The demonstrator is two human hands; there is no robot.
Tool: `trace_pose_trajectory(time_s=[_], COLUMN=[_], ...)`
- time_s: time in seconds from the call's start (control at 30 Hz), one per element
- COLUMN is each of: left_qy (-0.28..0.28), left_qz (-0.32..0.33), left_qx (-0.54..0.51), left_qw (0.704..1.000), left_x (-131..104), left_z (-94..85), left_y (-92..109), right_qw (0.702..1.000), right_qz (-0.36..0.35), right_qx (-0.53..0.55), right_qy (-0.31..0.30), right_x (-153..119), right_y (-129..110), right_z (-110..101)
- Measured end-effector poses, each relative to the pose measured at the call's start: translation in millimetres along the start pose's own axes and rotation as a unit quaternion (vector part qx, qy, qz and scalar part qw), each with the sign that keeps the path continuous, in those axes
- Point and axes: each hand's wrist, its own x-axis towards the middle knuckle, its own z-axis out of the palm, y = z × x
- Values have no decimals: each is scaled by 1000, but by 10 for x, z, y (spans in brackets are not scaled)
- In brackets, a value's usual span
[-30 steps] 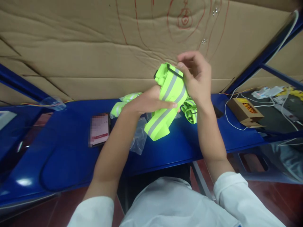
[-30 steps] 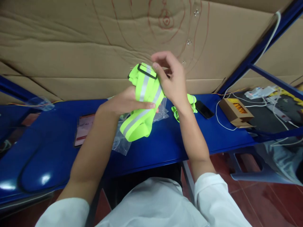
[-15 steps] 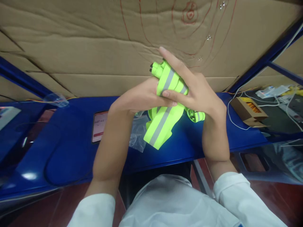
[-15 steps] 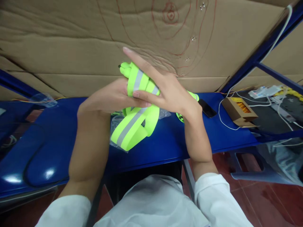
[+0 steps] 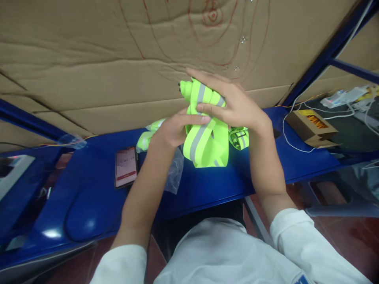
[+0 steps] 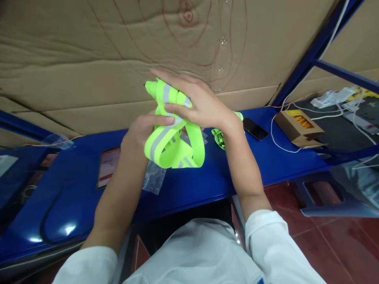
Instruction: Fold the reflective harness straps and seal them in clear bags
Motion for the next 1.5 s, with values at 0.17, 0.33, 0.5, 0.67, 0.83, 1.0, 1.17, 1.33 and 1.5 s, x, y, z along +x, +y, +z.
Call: trace_pose_trajectory(time_s=[0.17, 0.33, 0.5, 0.67, 0.83, 1.0, 1.17, 1.33, 1.5], left_qy=[-49, -10, -17, -76, -48, -26, -9, -28, -25], left_qz=[-22, -30, -46, -55, -81, -51, -30, 3, 20], left_qx=[-8, 27, 7, 38, 101, 117, 102, 122, 121], left_qw=[999, 999, 999, 995, 990, 991, 994, 992, 992], left_x=[56, 42, 34, -28, -27, 15, -8, -68, -107], left_z=[71, 46, 17, 2, -114, -239, -259, -253, -201], left_y=[-84, -49, -31, 21, 20, -20, -3, 54, 103], right_qw=[999, 993, 993, 993, 991, 986, 967, 963, 946], right_qz=[-29, -52, -21, 38, 45, 62, 123, 150, 173], right_qx=[-35, -104, -107, -19, -26, 18, 140, 197, 272], right_qy=[6, 13, 51, 106, 127, 155, 171, 109, 34], right_x=[-99, -139, -114, -96, -62, -16, 14, 49, 95], right_y=[-18, -15, -8, -67, -68, -44, 25, 67, 101], right_z=[-108, -127, -122, -57, 13, 95, 163, 151, 168])
